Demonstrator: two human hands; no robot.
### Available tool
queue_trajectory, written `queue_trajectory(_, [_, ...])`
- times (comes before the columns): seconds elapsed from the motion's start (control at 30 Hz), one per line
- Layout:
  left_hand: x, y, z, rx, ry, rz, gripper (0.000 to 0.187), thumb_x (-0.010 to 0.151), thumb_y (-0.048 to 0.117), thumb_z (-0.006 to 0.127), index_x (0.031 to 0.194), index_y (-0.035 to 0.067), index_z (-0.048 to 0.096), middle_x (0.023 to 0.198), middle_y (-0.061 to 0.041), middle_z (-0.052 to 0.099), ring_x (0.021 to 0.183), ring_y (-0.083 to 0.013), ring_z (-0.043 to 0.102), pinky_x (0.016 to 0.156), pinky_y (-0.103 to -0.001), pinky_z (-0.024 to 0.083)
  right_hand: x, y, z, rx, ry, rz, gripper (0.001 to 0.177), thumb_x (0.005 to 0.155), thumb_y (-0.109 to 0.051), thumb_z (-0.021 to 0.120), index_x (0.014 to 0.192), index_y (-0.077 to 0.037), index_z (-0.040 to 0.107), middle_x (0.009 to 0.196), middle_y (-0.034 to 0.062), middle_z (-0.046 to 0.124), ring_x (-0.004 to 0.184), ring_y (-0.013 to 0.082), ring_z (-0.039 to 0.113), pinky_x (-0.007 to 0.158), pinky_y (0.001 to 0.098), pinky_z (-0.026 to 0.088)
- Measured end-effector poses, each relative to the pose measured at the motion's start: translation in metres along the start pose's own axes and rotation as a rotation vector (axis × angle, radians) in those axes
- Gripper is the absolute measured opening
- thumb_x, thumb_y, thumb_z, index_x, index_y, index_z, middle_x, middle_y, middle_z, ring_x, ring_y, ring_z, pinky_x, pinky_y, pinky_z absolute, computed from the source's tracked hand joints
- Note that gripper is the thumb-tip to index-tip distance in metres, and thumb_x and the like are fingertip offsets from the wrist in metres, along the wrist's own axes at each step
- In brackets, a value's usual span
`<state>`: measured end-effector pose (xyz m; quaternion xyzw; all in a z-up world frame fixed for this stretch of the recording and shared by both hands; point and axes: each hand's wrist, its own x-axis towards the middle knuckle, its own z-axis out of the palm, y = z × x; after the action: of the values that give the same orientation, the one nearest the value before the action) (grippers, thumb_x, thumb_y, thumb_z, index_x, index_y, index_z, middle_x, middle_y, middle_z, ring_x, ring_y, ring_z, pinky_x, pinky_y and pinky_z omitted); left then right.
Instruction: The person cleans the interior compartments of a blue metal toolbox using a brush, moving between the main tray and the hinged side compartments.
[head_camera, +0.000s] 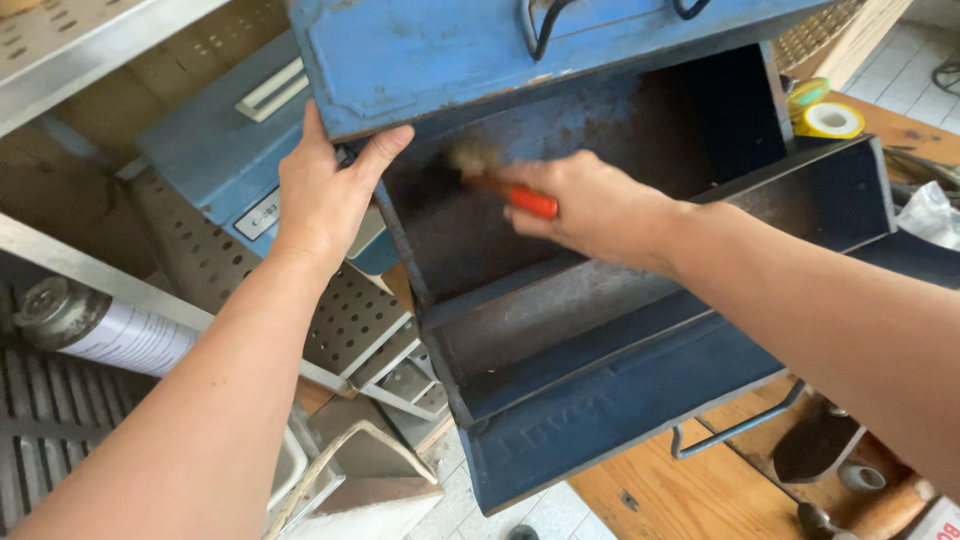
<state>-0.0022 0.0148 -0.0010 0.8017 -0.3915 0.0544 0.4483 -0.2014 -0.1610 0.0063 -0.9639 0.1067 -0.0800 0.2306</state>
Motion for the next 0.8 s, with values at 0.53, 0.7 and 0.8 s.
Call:
queue_trajectory(0.53, [-0.007, -0.006, -0.005, 0.029, 0.102, 0.11, 0.082, 0.089, 0.063, 0.081, 0.136, 0.003, 0.052, 0.119, -0.017, 0.075, 0.115, -0.0312, 0.073, 0.097, -0.042, 0.056, 0.015, -0.013, 0.004, 0.052, 0.147, -0.238, 0.047, 0.091, -0.018, 0.072, 0.137, -0.021, 0.064, 0.103, 0.0198, 0.073, 0.09, 0.0401, 0.069, 0.076, 0.0437, 0.057])
queue_trajectory(0.7, [-0.011, 0.005, -0.002, -0.029, 0.001, -0.016, 0.076, 0.083, 0.062, 0.079, 0.131, 0.007, 0.055, 0.117, -0.015, 0.078, 0.113, -0.0305, 0.074, 0.096, -0.039, 0.055, 0.007, -0.016, 0.012, 0.102, -0.065, -0.172, 0.052, 0.091, -0.018, 0.07, 0.142, -0.026, 0.059, 0.108, 0.0151, 0.075, 0.092, 0.0365, 0.072, 0.082, 0.0438, 0.056])
queue_trajectory(0.8, [-0.011, 0.003, -0.001, 0.046, 0.023, 0.021, 0.077, 0.086, 0.062, 0.08, 0.131, 0.005, 0.054, 0.118, -0.017, 0.076, 0.116, -0.0333, 0.071, 0.099, -0.04, 0.055, -0.007, -0.009, 0.002, 0.046, -0.213, -0.042, 0.059, 0.085, -0.017, 0.072, 0.142, -0.031, 0.062, 0.11, 0.0106, 0.075, 0.095, 0.031, 0.073, 0.087, 0.0429, 0.056])
